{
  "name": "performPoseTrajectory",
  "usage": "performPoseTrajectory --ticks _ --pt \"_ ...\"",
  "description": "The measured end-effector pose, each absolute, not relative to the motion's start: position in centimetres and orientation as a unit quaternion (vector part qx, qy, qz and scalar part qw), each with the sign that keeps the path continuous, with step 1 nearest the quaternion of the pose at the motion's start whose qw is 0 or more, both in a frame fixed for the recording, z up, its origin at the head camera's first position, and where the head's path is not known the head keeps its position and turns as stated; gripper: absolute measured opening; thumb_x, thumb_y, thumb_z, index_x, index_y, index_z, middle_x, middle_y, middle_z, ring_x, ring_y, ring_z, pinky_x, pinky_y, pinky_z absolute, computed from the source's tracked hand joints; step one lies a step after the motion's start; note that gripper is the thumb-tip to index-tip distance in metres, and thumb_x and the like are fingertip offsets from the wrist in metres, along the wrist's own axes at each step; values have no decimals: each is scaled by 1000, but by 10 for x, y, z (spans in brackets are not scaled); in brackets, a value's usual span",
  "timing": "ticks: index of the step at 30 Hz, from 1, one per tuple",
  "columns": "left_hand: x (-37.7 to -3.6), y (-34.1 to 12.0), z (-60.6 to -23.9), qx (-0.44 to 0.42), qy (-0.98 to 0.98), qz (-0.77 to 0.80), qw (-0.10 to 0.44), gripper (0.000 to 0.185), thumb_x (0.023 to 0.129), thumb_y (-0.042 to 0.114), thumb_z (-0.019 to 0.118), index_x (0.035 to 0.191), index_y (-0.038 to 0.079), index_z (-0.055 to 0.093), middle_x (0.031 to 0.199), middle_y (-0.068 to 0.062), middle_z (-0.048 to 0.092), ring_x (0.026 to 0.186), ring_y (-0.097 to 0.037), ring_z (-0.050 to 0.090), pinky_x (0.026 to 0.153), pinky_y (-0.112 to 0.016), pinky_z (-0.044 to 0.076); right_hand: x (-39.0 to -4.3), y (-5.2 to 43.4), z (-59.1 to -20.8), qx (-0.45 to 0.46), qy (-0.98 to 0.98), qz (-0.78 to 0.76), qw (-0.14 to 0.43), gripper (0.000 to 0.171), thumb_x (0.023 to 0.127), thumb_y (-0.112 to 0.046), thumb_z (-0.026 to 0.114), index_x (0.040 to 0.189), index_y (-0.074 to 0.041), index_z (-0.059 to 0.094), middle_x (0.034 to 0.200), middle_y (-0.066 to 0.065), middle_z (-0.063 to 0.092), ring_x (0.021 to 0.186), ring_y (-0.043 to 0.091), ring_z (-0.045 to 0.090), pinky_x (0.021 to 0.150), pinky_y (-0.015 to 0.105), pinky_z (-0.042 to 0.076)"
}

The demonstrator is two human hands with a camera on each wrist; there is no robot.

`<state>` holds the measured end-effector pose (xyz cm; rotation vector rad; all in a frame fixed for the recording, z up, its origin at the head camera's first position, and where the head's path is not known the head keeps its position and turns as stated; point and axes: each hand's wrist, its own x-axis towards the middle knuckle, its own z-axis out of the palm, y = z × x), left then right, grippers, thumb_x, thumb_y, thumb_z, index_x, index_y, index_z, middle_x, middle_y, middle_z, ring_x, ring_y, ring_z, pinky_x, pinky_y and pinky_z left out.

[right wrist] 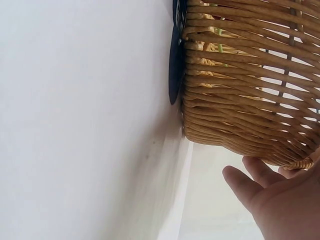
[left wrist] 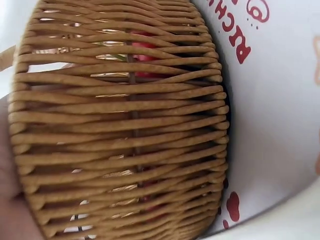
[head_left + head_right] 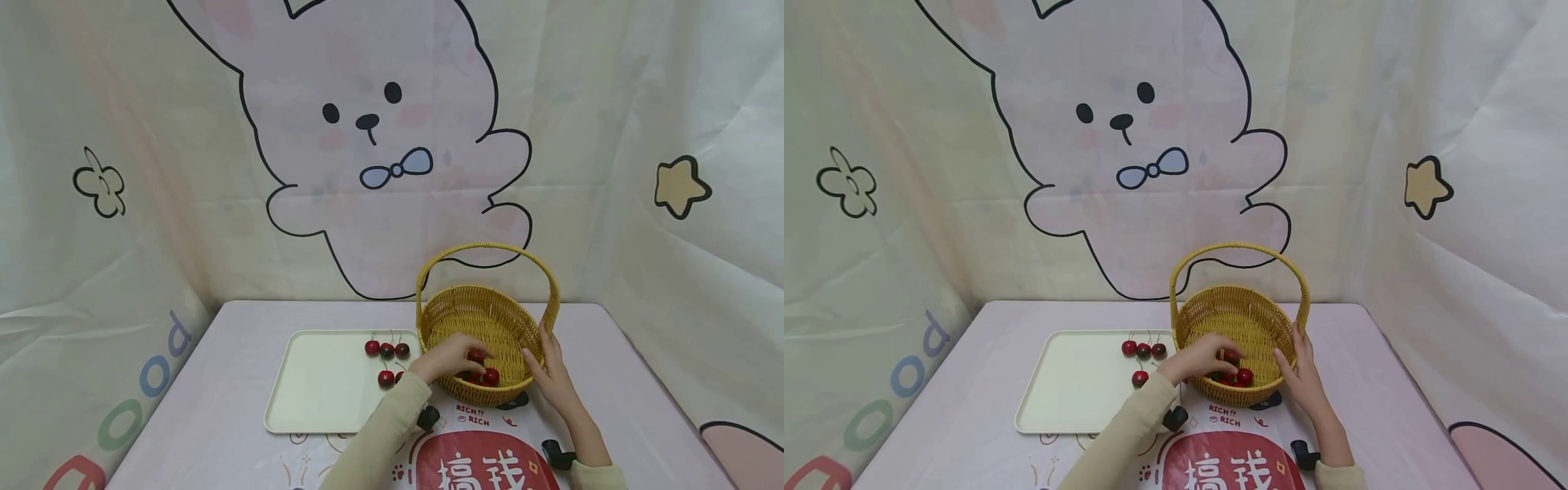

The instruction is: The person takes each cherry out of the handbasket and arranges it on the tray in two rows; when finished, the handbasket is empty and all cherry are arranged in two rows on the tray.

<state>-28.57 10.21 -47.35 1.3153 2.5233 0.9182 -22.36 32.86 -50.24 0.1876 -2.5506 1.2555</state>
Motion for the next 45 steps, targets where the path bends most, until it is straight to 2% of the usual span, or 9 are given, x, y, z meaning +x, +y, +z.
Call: performPoseTrajectory --ticks 7,13,25,33,37,40,45 --pt "-290 114 -476 430 872 222 73 29 81 33 69 110 31 68 103 19 63 95 -2 42 80 -15 37 -224 328 -501 65 -886 434 146 71 97 -23 46 150 -18 -2 150 28 2 128 57 19 91 75 22" --pt "-293 121 -478 419 883 196 81 28 79 33 71 108 34 68 97 16 59 93 -1 42 77 -15 39 -224 330 -503 67 -886 435 147 70 98 -23 45 150 -16 -2 150 29 1 128 56 18 91 75 22" --pt "-297 128 -482 416 890 162 97 30 76 35 73 105 38 68 98 15 54 93 -2 40 76 -18 38 -222 329 -501 64 -885 437 147 71 97 -22 46 150 -17 -2 149 30 2 128 56 19 91 75 22" --pt "-299 130 -484 436 888 129 74 26 78 40 71 104 40 68 95 19 56 95 -2 41 88 -23 35 -223 329 -502 70 -884 436 154 70 97 -21 47 150 -12 1 149 30 3 127 57 20 91 75 23" --pt "-299 129 -483 438 885 144 64 28 79 40 70 106 39 67 97 21 58 99 -2 42 98 -28 33 -223 329 -502 72 -884 436 154 71 97 -21 47 150 -16 0 149 29 3 128 56 20 91 75 23" --pt "-298 127 -482 437 884 158 53 30 79 40 70 109 38 66 99 21 61 102 -2 43 104 -32 29 -224 329 -502 72 -884 435 153 71 97 -21 46 150 -17 0 150 29 2 128 56 20 90 75 23" --pt "-294 123 -479 441 881 171 28 33 82 41 67 114 36 64 108 22 61 109 -2 45 107 -34 27 -224 329 -503 73 -886 432 152 71 97 -21 47 150 -17 0 149 29 3 127 56 22 90 75 24"
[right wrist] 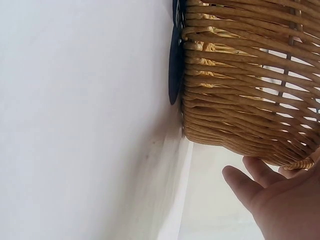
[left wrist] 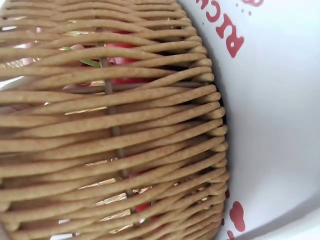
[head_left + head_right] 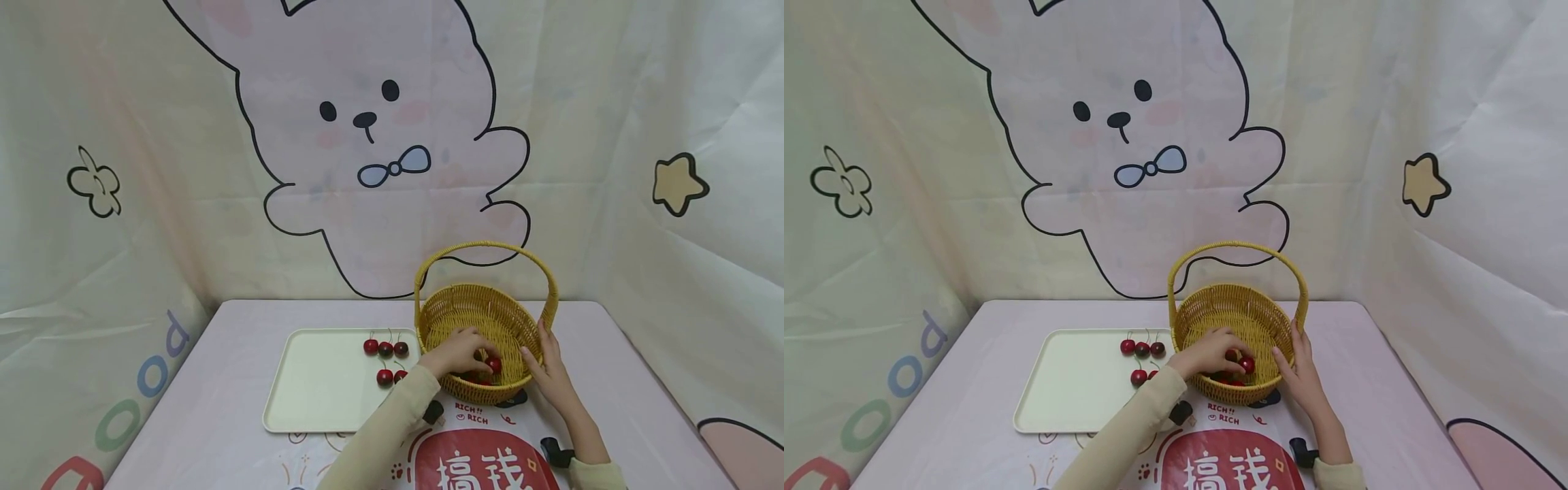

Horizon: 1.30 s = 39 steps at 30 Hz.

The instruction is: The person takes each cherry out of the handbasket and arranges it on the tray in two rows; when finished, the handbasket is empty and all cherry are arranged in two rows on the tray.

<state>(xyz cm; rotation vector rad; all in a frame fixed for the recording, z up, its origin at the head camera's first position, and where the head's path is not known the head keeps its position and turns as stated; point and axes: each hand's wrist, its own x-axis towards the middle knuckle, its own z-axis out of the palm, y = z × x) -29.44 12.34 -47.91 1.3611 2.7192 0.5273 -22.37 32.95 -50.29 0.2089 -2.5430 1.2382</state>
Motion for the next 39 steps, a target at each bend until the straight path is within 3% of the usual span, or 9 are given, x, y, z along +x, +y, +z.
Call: performPoseTrajectory --ticks 8,18,31,39 --pt "-286 114 -477 449 872 195 -1 38 88 39 60 126 37 56 119 18 58 113 -3 47 100 -28 36 -224 329 -503 72 -887 429 154 70 97 -21 46 150 -14 0 149 30 3 125 57 23 88 75 25" --pt "-274 103 -473 429 854 294 12 37 90 32 60 126 28 57 112 7 52 98 -3 52 82 -13 44 -224 329 -502 69 -887 431 148 71 97 -21 46 150 -19 -2 149 30 3 126 57 21 89 75 24" --pt "-264 88 -476 398 825 400 -38 33 87 27 64 119 18 60 115 4 52 94 -14 56 73 -19 50 -223 328 -503 67 -886 433 150 71 97 -21 46 150 -14 0 148 31 3 126 57 21 89 75 24" --pt "-254 75 -477 406 808 418 -88 33 86 25 66 117 17 58 114 4 57 94 -5 55 80 -19 49 -222 327 -501 64 -886 434 148 71 97 -23 46 150 -16 -2 149 29 3 128 56 19 92 74 23"
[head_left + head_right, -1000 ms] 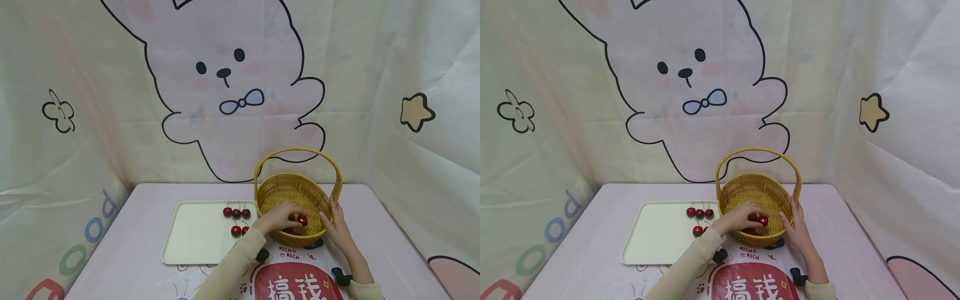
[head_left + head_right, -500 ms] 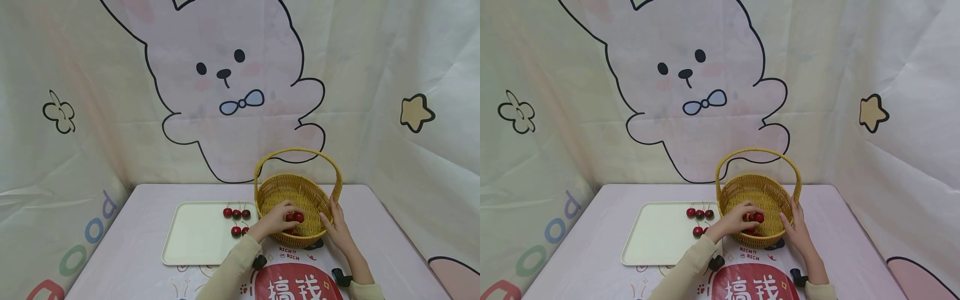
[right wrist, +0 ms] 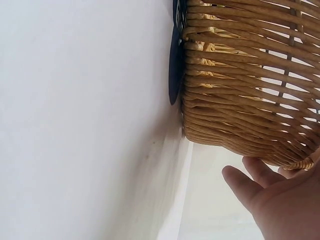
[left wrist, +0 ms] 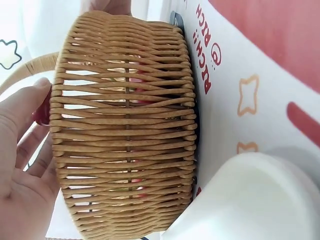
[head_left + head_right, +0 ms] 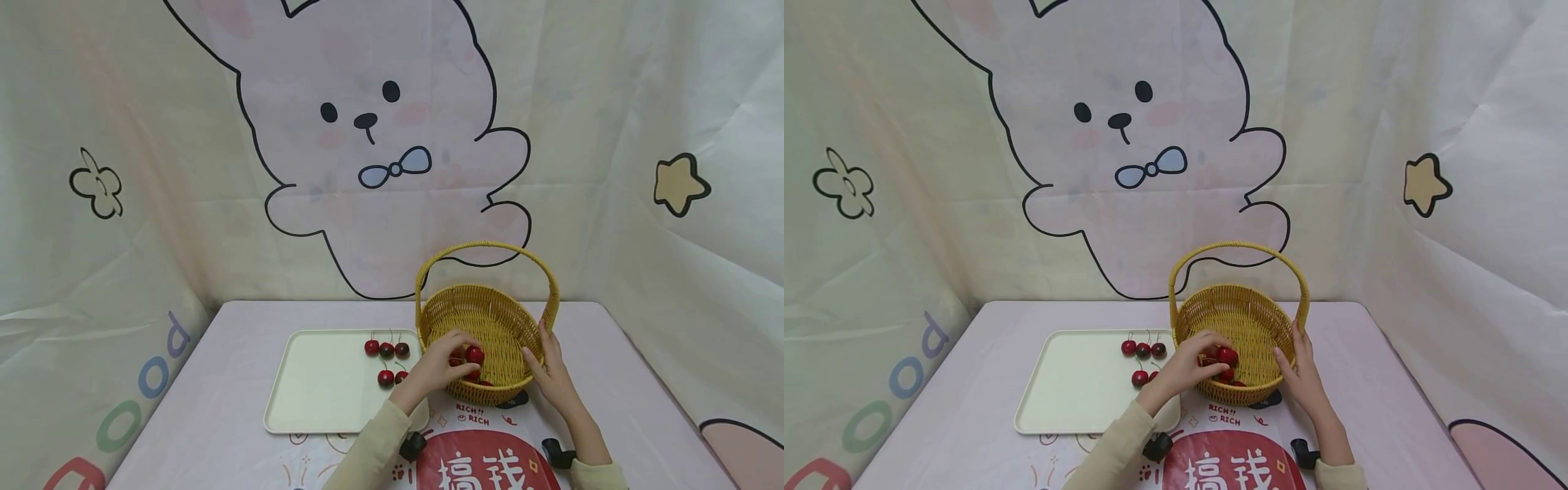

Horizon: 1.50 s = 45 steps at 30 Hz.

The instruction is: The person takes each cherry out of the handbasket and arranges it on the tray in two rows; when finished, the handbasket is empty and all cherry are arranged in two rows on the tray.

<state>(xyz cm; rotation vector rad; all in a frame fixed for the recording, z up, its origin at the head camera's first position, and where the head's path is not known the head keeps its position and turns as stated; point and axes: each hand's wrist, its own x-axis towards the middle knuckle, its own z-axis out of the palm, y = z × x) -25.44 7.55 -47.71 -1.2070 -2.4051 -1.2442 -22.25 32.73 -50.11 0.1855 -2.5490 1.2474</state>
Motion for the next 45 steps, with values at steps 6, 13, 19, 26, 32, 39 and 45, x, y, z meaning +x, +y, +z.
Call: performPoseTrajectory --ticks 6,13,19,26,32,39,45 --pt "-242 66 -471 -395 -802 -439 86 33 86 24 67 117 15 59 107 0 61 88 -5 54 76 -18 49 -222 327 -501 64 -887 433 149 71 97 -23 46 150 -16 -2 149 29 3 128 56 20 92 74 23" --pt "-229 54 -463 -392 -796 -450 97 29 86 20 66 114 15 63 110 5 58 82 -4 56 71 -13 49 -222 327 -501 66 -886 434 151 71 97 -22 46 150 -14 -1 149 29 3 128 56 20 92 74 23" --pt "-226 41 -465 -385 -792 -464 95 29 87 18 65 115 17 62 115 2 56 82 -4 57 73 -14 50 -222 328 -501 66 -886 435 148 71 97 -23 45 150 -16 -1 150 28 2 129 56 18 92 74 23" --pt "-228 22 -470 -363 -802 -470 66 33 86 15 65 119 17 61 115 0 56 89 -9 60 75 -17 52 -222 328 -501 67 -884 437 150 70 98 -23 45 150 -15 -1 150 28 1 129 56 17 92 74 22" --pt "-229 4 -468 -340 -810 -476 46 33 86 13 66 118 19 63 111 2 57 86 -8 60 74 -16 51 -223 328 -501 72 -885 435 151 71 97 -21 46 150 -16 -2 150 29 1 128 57 17 91 75 22" --pt "-233 -18 -468 -309 -826 -471 38 33 84 12 68 116 15 64 107 1 59 85 -8 63 73 -17 52 -223 328 -500 70 -887 431 149 71 97 -22 46 150 -15 -2 150 29 1 128 57 19 91 75 23" --pt "-238 -35 -476 -283 -845 -451 44 37 82 15 70 118 11 62 104 0 63 87 -11 64 73 -20 53 -222 329 -501 71 -885 434 149 71 97 -22 46 150 -15 -1 149 30 2 128 57 18 91 75 23"
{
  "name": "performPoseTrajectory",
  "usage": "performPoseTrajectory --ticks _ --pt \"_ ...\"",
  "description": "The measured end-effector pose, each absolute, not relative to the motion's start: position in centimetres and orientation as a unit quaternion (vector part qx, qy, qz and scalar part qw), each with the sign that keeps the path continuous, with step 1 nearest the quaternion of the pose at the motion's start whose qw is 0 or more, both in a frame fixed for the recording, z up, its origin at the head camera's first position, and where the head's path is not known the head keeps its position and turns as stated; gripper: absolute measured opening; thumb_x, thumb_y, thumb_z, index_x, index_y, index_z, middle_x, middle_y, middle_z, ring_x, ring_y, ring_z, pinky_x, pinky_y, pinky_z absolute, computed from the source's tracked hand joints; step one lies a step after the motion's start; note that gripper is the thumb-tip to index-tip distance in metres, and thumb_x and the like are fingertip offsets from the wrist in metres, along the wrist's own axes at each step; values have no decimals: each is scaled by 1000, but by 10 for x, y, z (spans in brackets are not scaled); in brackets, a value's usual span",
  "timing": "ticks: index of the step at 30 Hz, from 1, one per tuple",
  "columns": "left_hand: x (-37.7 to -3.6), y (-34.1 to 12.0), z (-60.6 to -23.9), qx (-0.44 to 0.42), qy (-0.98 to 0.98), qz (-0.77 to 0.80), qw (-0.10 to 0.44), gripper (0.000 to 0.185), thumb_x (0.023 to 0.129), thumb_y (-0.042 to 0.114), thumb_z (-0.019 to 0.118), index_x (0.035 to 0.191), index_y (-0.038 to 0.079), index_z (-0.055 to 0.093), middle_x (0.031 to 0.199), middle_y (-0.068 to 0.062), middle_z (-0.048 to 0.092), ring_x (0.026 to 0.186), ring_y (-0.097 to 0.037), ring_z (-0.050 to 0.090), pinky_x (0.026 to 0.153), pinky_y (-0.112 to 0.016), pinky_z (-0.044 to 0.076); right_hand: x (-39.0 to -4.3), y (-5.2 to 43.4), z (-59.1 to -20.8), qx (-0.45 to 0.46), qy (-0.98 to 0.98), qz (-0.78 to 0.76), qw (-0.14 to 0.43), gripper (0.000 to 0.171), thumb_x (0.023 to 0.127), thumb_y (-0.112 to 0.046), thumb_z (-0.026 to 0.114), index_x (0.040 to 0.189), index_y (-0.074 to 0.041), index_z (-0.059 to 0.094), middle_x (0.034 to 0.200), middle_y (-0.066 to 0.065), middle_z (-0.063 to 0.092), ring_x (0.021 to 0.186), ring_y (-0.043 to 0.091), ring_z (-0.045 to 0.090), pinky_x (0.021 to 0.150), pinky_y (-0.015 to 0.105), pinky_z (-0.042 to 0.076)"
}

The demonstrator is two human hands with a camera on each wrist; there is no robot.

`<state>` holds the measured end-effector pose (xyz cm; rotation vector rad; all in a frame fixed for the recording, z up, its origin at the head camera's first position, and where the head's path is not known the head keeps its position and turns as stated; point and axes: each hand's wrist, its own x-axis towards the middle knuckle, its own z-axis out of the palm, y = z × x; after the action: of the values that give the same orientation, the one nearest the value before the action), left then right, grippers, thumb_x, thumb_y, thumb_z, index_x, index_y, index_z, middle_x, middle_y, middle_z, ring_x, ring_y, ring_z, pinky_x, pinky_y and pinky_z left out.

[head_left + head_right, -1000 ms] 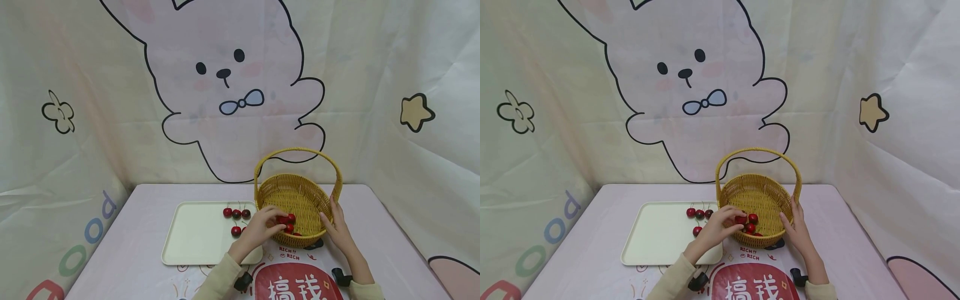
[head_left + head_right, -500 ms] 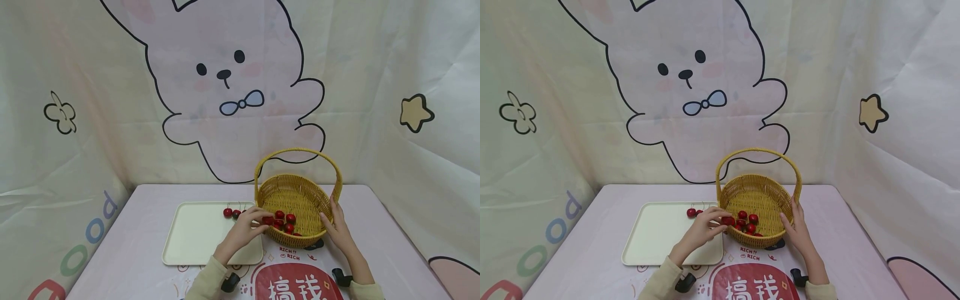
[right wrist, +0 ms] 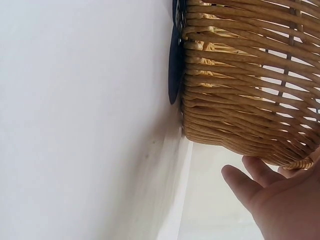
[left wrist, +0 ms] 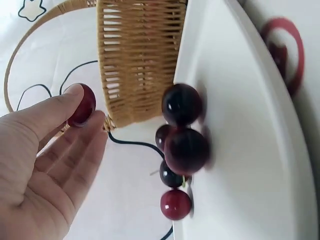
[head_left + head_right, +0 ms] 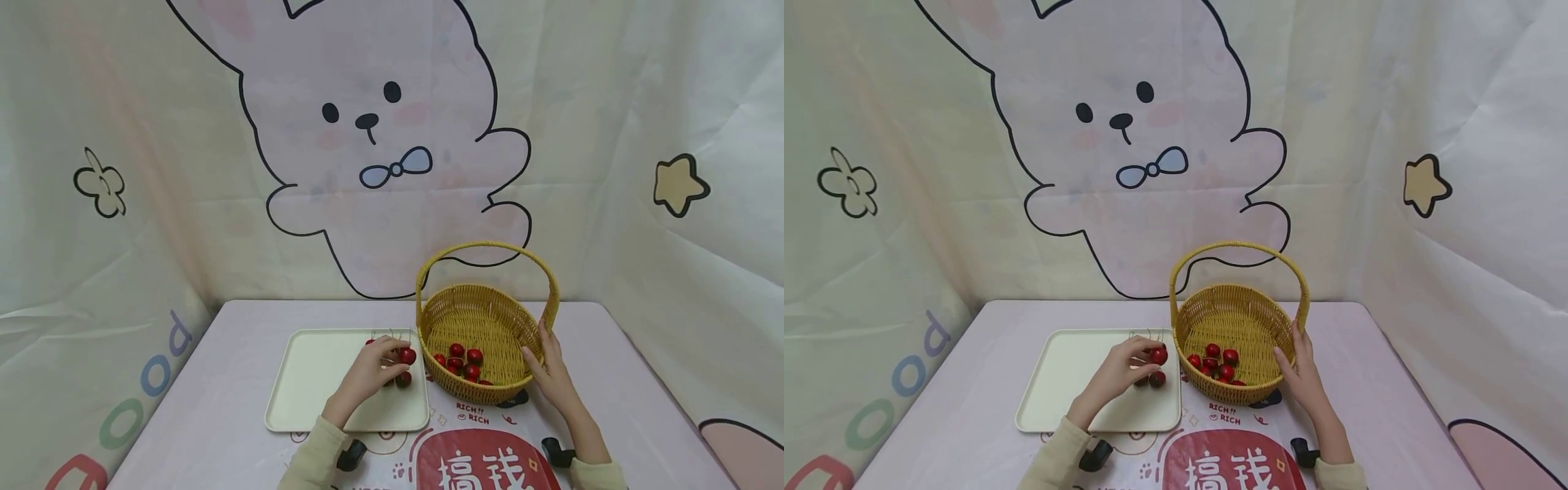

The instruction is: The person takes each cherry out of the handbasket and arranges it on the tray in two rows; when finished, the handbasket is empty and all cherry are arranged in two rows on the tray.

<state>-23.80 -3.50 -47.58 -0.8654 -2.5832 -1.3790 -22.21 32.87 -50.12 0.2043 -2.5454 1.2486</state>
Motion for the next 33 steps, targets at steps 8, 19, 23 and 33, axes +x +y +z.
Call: performPoseTrajectory --ticks 8,19,23,33 --pt "-241 -55 -477 -256 -880 -390 92 35 79 18 74 112 12 65 101 2 65 84 -15 63 69 -29 50 -222 329 -503 74 -881 442 151 70 97 -20 46 150 -12 0 149 30 2 128 57 17 92 74 22" --pt "-245 -76 -482 -225 -905 -347 102 34 75 25 77 107 15 67 97 6 66 85 -15 59 70 -26 46 -224 328 -503 72 -884 438 149 71 97 -22 46 150 -17 -2 150 29 1 129 57 17 91 75 22" --pt "-248 -82 -485 -214 -907 -350 95 35 75 25 77 107 16 68 101 5 67 84 -16 59 69 -27 46 -224 328 -503 73 -883 439 152 71 97 -21 46 150 -16 -1 149 30 1 129 57 16 92 75 21" --pt "-250 -92 -491 -197 -917 -340 71 32 74 20 77 105 14 68 104 1 67 82 -17 59 64 -26 44 -222 329 -502 68 -884 437 149 71 97 -22 46 150 -17 -2 149 30 2 129 57 17 93 74 22"
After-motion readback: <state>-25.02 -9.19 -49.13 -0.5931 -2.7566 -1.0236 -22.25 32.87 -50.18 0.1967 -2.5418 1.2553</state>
